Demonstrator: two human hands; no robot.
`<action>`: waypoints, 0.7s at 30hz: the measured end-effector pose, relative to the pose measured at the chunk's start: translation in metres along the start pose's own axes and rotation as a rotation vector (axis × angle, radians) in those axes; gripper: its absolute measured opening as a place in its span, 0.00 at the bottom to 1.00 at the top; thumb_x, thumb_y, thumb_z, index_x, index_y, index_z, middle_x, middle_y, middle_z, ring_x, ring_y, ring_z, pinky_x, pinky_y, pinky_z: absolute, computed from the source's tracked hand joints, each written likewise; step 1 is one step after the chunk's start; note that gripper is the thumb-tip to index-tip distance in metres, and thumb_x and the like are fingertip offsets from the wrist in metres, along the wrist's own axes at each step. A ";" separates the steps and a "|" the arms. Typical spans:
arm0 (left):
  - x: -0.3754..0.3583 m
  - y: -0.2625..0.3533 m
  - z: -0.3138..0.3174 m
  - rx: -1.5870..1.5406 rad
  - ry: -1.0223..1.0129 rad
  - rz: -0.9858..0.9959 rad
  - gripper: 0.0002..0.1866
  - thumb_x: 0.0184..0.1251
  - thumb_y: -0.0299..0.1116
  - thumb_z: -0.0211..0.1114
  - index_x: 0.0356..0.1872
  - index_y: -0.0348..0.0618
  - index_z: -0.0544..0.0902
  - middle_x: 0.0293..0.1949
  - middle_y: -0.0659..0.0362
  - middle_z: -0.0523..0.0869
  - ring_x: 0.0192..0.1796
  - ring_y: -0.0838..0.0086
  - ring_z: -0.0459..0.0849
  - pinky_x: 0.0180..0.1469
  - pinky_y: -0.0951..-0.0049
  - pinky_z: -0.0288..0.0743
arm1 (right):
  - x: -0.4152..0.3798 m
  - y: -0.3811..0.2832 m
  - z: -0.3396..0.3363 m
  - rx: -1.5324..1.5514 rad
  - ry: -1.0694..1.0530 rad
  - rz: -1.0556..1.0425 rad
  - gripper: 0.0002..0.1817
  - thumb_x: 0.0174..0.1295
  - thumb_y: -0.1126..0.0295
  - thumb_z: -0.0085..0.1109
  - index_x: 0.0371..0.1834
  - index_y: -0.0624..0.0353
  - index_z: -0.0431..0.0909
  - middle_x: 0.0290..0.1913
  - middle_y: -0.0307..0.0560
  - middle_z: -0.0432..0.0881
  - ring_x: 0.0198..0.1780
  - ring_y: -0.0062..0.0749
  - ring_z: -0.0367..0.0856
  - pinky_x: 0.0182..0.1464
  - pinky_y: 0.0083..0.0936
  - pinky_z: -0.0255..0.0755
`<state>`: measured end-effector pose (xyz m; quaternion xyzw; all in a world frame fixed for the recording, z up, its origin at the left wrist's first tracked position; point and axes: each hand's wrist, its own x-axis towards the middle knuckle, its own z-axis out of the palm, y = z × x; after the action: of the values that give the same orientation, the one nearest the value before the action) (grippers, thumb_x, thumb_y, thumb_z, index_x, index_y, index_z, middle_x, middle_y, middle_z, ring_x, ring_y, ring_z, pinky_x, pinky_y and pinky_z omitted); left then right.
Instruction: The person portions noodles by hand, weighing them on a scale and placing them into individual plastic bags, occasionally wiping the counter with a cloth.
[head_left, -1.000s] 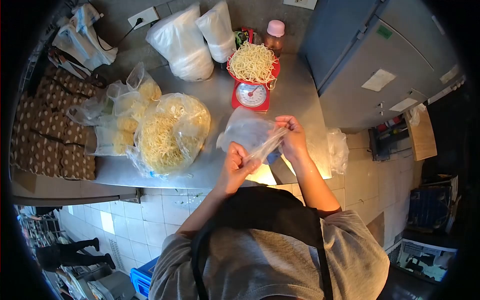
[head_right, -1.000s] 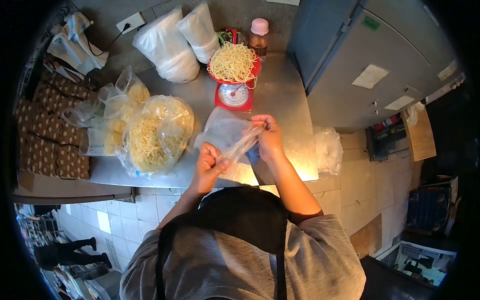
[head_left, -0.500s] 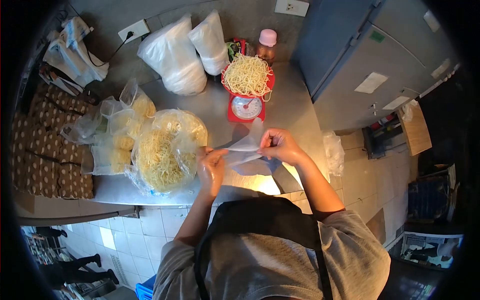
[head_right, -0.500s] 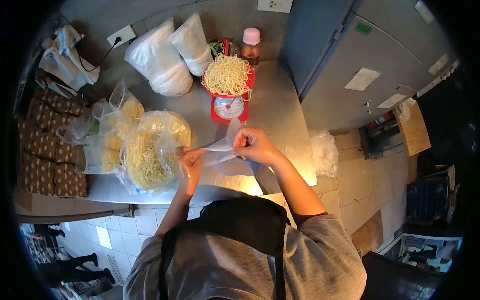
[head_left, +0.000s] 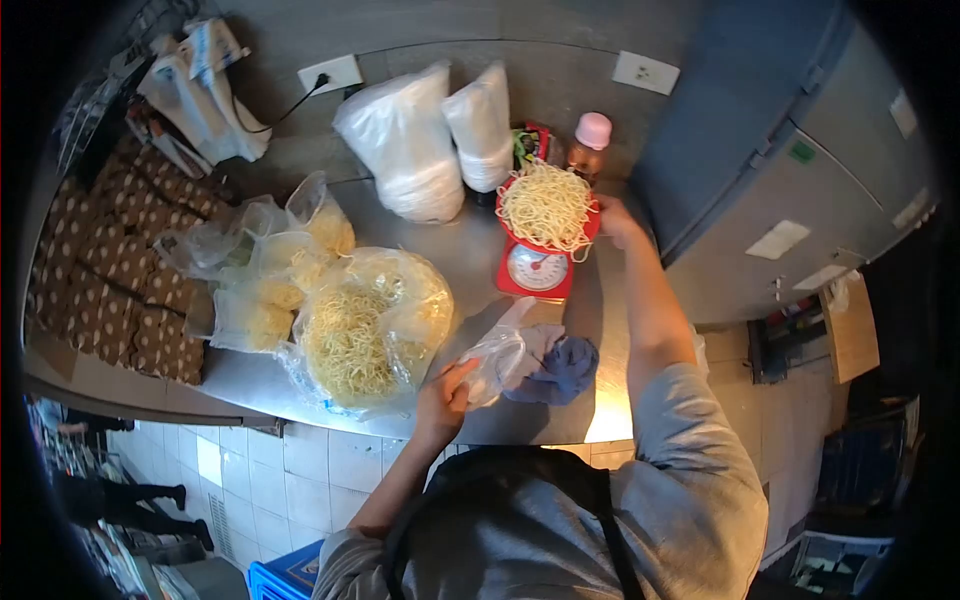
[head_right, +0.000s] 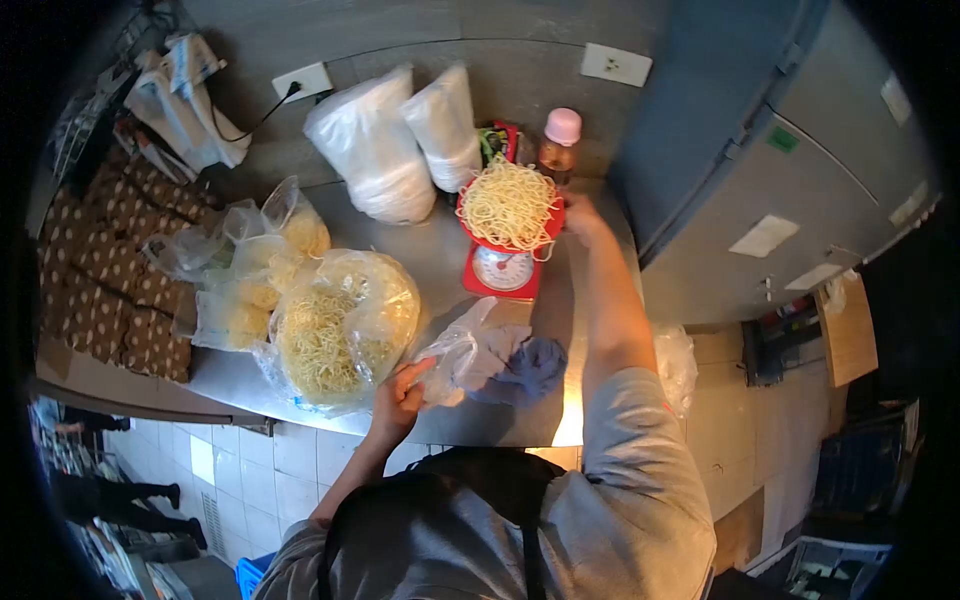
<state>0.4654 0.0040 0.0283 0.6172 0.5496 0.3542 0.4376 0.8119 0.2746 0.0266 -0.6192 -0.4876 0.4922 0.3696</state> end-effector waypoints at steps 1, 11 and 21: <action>-0.001 0.000 -0.004 0.015 0.005 0.019 0.20 0.59 0.24 0.51 0.52 0.40 0.79 0.55 0.43 0.76 0.49 0.51 0.80 0.50 0.66 0.73 | 0.002 -0.007 -0.009 -0.063 0.088 -0.048 0.09 0.62 0.72 0.54 0.44 0.54 0.78 0.35 0.40 0.82 0.31 0.26 0.81 0.33 0.27 0.77; 0.067 0.012 0.009 0.255 0.008 0.295 0.19 0.60 0.26 0.57 0.54 0.42 0.78 0.55 0.46 0.77 0.49 0.58 0.80 0.49 0.66 0.75 | -0.055 -0.168 0.045 -1.102 -0.287 -0.285 0.46 0.37 0.64 0.73 0.66 0.42 0.64 0.66 0.54 0.62 0.60 0.43 0.70 0.57 0.32 0.70; 0.120 0.052 0.032 0.226 -0.165 0.219 0.33 0.42 0.33 0.71 0.57 0.39 0.75 0.61 0.46 0.72 0.63 0.57 0.71 0.63 0.65 0.65 | -0.035 -0.105 0.089 -1.317 -0.269 -0.316 0.45 0.33 0.66 0.73 0.63 0.41 0.68 0.65 0.52 0.65 0.61 0.50 0.70 0.59 0.38 0.69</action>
<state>0.5312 0.1166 0.0594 0.7456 0.4776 0.2837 0.3681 0.6986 0.2649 0.1126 -0.5698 -0.8109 0.1063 -0.0800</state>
